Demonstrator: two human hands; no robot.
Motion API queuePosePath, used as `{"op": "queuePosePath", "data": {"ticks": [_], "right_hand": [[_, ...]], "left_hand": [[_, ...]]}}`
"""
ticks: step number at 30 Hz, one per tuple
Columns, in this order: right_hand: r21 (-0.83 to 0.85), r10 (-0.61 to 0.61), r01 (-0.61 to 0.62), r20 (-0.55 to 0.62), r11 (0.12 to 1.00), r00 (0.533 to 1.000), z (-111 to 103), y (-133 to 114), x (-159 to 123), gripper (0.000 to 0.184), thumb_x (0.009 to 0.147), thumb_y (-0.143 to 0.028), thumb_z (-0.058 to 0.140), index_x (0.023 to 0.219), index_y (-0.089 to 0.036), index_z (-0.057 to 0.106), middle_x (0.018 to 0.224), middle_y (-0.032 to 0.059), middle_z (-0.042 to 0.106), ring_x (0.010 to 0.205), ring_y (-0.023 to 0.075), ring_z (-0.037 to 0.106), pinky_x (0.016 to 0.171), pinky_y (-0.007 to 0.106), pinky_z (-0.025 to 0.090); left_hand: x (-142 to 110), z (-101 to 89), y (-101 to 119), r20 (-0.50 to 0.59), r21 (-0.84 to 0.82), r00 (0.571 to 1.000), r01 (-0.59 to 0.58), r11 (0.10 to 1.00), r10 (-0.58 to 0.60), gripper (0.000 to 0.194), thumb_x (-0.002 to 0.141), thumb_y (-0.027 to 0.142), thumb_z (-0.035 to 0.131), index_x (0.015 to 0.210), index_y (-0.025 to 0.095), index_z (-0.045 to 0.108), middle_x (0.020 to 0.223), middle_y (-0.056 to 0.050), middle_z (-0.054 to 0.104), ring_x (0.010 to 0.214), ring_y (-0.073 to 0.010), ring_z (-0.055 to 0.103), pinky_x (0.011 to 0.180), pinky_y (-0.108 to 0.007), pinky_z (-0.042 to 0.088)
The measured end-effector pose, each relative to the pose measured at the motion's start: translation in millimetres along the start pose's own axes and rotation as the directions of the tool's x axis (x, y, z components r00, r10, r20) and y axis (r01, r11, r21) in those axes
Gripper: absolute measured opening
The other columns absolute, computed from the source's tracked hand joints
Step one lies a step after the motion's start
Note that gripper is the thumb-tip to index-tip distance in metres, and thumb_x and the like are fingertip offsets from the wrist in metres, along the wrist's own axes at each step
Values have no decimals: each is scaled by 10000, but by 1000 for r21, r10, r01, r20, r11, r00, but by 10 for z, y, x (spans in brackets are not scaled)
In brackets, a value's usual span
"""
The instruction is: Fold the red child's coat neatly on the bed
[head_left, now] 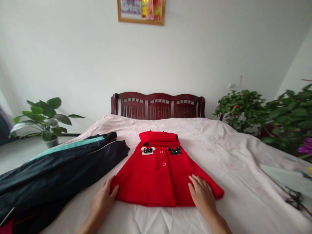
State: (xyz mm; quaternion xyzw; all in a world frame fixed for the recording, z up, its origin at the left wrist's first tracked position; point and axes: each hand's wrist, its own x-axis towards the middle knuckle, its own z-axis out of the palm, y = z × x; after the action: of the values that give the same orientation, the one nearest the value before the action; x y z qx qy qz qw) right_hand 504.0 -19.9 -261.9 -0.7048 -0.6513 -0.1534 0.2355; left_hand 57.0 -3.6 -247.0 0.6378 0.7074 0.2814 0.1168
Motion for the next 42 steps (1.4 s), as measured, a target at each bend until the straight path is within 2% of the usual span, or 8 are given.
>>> {"op": "queuePosePath", "data": {"ticks": [11,14,17,22,29,33,38,42], "right_hand": [[-14,11,-10,36,1000,999,-50,-44,-35,443,921,-285,403,1248,-161,675,1327,113,648,1243,284,578,1079,470,416],[-23,38,-36,116,999,993,-98,-42,-21,465,902,-268,412,1288,-177,656,1371,104,619,1282,288,552,1094,475,403],[6,43,-46,239,999,970,-182,-60,179,460,872,-242,443,1270,-208,671,1344,85,641,1263,270,570,1079,433,424],[121,-97,68,251,990,963,-200,-329,978,423,907,-180,405,1228,-148,678,1257,115,686,1190,227,609,1055,359,428],[93,-228,211,249,973,941,301,-825,2004,429,919,-109,410,1281,-161,635,1336,104,633,1246,208,542,1053,327,389],[35,-197,195,263,980,944,562,-852,2313,484,902,-53,387,1341,-135,574,1348,138,607,1242,249,523,1017,370,398],[10,-152,156,280,988,948,785,-825,2554,432,914,-35,348,1230,-140,624,1221,180,644,1191,287,514,996,450,376],[113,-112,84,265,990,958,879,-817,2649,343,908,-49,384,1037,-155,683,1164,184,663,1171,299,520,1005,480,361]], "left_hand": [[0,32,-74,9,-54,1000,-14,998,14,452,911,368,384,1296,178,523,1320,-115,636,1149,-259,641,976,-386,484],[118,33,-202,79,-94,997,4,996,4,445,876,306,414,1277,160,541,1280,-117,659,1157,-242,634,996,-360,476],[339,-64,-164,96,14,995,17,1000,-18,496,849,321,471,1323,199,557,1318,-111,636,1191,-288,610,1007,-412,470],[817,-179,458,23,155,990,-138,978,136,499,871,302,470,1354,223,567,1387,-97,591,1300,-311,513,1062,-444,415],[1660,154,1353,103,226,921,-389,893,375,418,874,159,449,1219,211,678,1336,-108,635,1251,-265,561,1059,-402,415],[2113,461,1697,107,219,895,-447,868,434,462,858,70,426,1227,198,673,1346,-103,629,1296,-237,529,1077,-358,398],[2482,883,2013,101,185,879,-476,860,465,529,838,73,514,1352,187,565,1496,-141,488,1461,-300,309,1171,-465,265],[2639,1085,2080,96,89,920,-388,918,379,341,830,83,539,1133,183,661,1277,-157,642,1319,-326,491,1113,-512,319]]}}
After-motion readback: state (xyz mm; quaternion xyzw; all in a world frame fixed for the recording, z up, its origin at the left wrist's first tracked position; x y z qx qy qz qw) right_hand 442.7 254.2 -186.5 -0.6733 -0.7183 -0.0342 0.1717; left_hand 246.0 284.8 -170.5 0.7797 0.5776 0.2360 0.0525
